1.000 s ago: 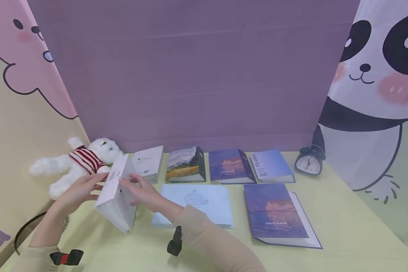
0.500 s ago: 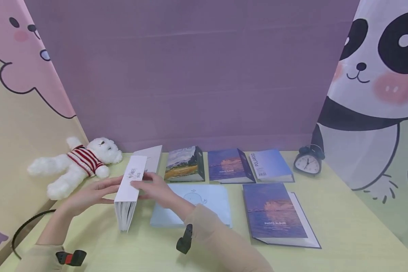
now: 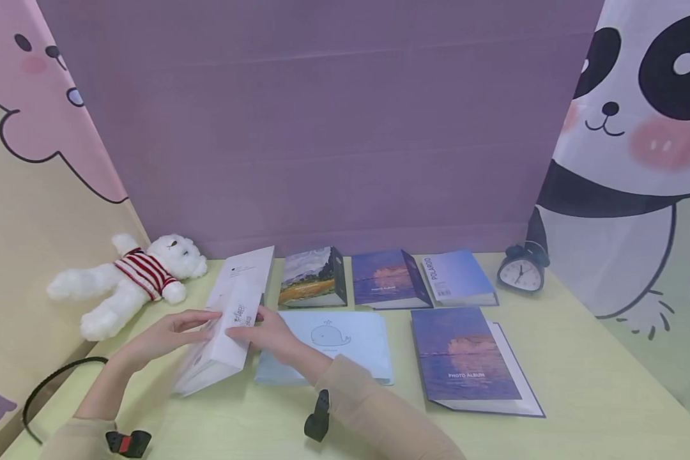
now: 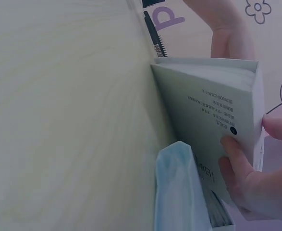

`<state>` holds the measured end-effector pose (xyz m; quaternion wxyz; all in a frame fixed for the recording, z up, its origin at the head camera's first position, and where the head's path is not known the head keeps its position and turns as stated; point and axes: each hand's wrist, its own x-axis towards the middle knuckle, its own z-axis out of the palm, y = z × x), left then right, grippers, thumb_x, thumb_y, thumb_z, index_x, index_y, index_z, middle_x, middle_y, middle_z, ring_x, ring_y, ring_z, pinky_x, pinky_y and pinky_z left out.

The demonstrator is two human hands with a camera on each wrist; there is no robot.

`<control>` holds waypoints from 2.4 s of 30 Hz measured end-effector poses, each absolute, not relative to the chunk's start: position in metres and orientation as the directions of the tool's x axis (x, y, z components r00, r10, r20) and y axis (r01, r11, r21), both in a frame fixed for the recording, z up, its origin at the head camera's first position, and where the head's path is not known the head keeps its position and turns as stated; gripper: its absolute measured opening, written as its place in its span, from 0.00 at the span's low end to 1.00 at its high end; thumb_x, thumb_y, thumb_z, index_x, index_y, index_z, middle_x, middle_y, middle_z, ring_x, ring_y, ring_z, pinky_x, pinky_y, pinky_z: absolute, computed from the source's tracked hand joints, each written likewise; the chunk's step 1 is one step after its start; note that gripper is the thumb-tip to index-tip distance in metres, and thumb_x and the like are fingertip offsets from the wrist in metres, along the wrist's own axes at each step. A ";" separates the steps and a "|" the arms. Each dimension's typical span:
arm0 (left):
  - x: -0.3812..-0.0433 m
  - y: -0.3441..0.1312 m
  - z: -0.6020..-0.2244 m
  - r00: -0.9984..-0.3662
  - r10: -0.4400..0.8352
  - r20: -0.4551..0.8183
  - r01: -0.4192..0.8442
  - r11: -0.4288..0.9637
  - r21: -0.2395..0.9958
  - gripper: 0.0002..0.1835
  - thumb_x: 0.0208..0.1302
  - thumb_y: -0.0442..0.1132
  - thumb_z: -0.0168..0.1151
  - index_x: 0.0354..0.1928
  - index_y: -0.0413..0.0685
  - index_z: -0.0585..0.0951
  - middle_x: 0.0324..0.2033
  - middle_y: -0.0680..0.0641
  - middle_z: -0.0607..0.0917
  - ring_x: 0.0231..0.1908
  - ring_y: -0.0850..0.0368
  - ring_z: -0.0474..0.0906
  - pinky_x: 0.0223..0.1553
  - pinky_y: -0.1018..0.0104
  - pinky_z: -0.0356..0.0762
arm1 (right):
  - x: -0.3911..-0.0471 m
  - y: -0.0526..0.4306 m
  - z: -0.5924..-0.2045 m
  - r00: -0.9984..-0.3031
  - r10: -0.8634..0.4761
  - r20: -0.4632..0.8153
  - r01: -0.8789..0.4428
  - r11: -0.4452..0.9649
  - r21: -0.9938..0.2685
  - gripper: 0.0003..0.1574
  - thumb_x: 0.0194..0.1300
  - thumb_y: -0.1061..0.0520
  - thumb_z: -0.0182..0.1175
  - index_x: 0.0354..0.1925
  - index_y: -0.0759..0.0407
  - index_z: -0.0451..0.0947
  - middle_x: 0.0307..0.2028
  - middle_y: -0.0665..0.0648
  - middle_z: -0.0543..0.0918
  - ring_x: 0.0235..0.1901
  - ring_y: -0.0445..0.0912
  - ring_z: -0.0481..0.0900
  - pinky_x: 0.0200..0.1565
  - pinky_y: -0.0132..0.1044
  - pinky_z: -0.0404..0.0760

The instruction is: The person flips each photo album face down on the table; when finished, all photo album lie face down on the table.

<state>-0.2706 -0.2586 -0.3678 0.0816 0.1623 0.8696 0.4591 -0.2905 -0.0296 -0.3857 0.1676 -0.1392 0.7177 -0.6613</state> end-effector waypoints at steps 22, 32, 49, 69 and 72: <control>-0.272 -0.261 -0.374 -0.911 0.410 -0.035 0.220 0.556 0.802 0.28 0.60 0.44 0.63 0.61 0.39 0.73 0.63 0.38 0.71 0.66 0.38 0.59 0.64 0.43 0.59 | -0.285 -0.032 -0.395 -0.866 -0.491 -0.098 -0.150 0.441 -0.885 0.38 0.56 0.44 0.65 0.61 0.60 0.71 0.58 0.57 0.76 0.57 0.48 0.73 0.56 0.46 0.75; -0.270 -0.256 -0.372 -0.907 0.411 -0.090 0.195 0.600 0.776 0.24 0.61 0.43 0.62 0.58 0.42 0.76 0.65 0.38 0.67 0.67 0.36 0.55 0.63 0.40 0.58 | -0.284 -0.026 -0.392 -0.836 -0.538 -0.110 -0.166 0.439 -0.883 0.36 0.61 0.48 0.62 0.64 0.60 0.68 0.62 0.58 0.73 0.59 0.53 0.73 0.57 0.46 0.75; -0.279 -0.241 -0.374 -0.947 0.321 0.002 0.222 0.649 0.728 0.20 0.68 0.47 0.53 0.56 0.45 0.78 0.57 0.40 0.77 0.61 0.43 0.67 0.61 0.45 0.64 | -0.292 -0.013 -0.393 -0.846 -0.531 -0.044 -0.186 0.373 -0.909 0.27 0.64 0.49 0.59 0.60 0.56 0.73 0.58 0.55 0.77 0.56 0.51 0.77 0.54 0.43 0.78; -0.292 -0.179 -0.373 -0.967 0.253 0.036 0.161 0.493 0.855 0.26 0.70 0.44 0.51 0.66 0.39 0.64 0.58 0.34 0.75 0.57 0.42 0.72 0.57 0.51 0.73 | -0.307 0.043 -0.388 -0.876 -0.473 0.098 -0.299 0.373 -0.878 0.29 0.64 0.48 0.59 0.60 0.58 0.72 0.58 0.57 0.76 0.59 0.51 0.73 0.59 0.46 0.73; -0.294 -0.172 -0.376 -0.964 0.264 -0.040 0.100 0.497 0.862 0.28 0.71 0.45 0.49 0.68 0.40 0.61 0.60 0.34 0.72 0.61 0.41 0.69 0.60 0.48 0.69 | -0.307 0.052 -0.389 -0.875 -0.473 0.103 -0.313 0.391 -0.866 0.29 0.64 0.46 0.59 0.60 0.57 0.72 0.59 0.56 0.76 0.59 0.51 0.73 0.60 0.46 0.72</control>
